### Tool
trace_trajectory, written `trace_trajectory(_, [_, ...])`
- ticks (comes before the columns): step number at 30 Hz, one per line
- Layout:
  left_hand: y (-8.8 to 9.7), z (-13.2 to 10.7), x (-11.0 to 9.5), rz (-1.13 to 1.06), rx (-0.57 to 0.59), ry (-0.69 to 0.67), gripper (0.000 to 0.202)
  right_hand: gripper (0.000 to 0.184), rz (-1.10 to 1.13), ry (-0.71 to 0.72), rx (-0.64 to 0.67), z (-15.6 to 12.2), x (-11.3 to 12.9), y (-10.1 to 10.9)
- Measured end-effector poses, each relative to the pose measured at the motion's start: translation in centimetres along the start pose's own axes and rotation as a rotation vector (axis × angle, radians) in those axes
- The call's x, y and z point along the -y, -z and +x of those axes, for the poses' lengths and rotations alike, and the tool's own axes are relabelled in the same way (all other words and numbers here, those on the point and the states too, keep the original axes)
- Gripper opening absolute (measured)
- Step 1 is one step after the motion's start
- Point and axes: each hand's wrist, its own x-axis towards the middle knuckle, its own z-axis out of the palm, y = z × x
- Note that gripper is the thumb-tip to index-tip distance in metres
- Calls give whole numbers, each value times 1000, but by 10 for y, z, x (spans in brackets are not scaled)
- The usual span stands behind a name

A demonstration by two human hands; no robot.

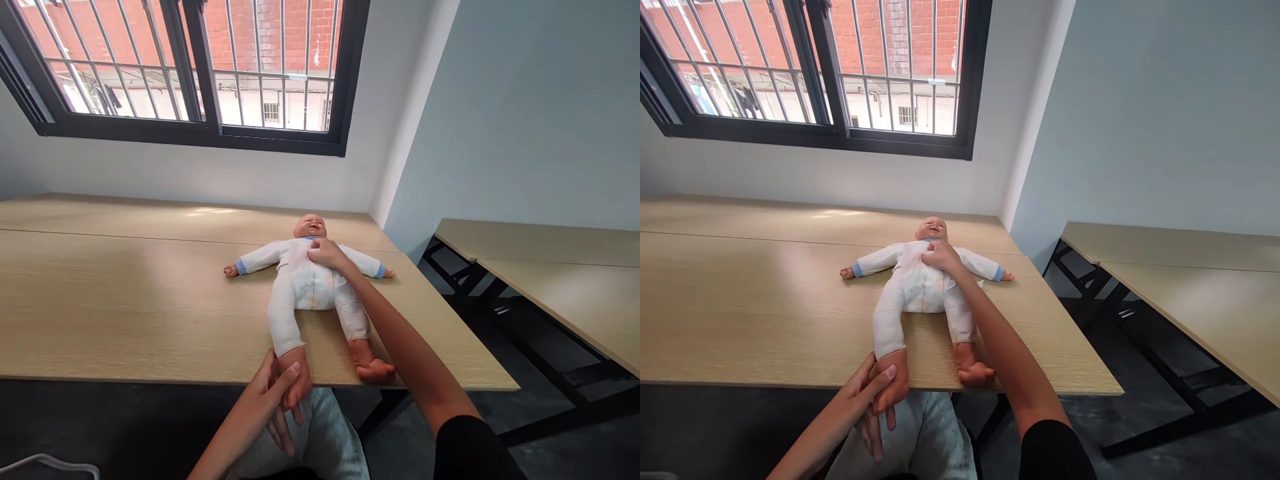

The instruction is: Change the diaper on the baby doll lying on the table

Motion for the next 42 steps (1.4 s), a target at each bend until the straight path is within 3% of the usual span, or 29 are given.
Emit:
trace_trajectory(7, [-1, -6, -2, 211, -55, -62, 72, 6, -213, -25, -27, 1, 6, -6])
trace_trajectory(9, [0, -12, -8, 361, -102, -72, 65, 8, -240, -26, -33, 0, 4, -7])
trace_trajectory(11, [1, -20, -19, 644, -263, -97, 60, 10, -255, -24, -38, 0, 2, -9])
trace_trajectory(13, [0, -29, -33, 945, -510, -118, 58, 11, -262, -24, -45, -1, 1, -10])
trace_trajectory(15, [-4, -32, -49, 1134, -655, -226, 58, 12, -264, -31, -58, -1, 1, -12])
trace_trajectory(16, [-7, -31, -56, 1193, -644, -338, 57, 13, -264, -35, -66, -1, 1, -13])
trace_trajectory(19, [-19, -7, -75, 1349, -409, -771, 48, 13, -251, -39, -96, -2, -1, -17])
trace_trajectory(22, [-24, 39, -88, 1448, -264, -922, 50, 9, -220, -16, -126, 0, -6, -20])
trace_trajectory(27, [-5, 104, -101, 1513, -224, -895, 49, 9, -117, 79, -215, 3, -27, -17])
trace_trajectory(31, [18, 125, -110, 1470, -247, -885, 49, 14, -49, 142, -330, -9, -54, -1])
trace_trajectory(37, [36, 149, -129, 1351, -202, -680, 49, 12, 8, 101, -397, -50, -94, 36])
trace_trajectory(40, [38, 154, -138, 1318, -369, -604, 51, 13, 15, 4, -340, -71, -107, 51])
trace_trajectory(42, [36, 152, -142, 1306, -557, -686, 50, 14, 31, -18, -207, -82, -113, 58])
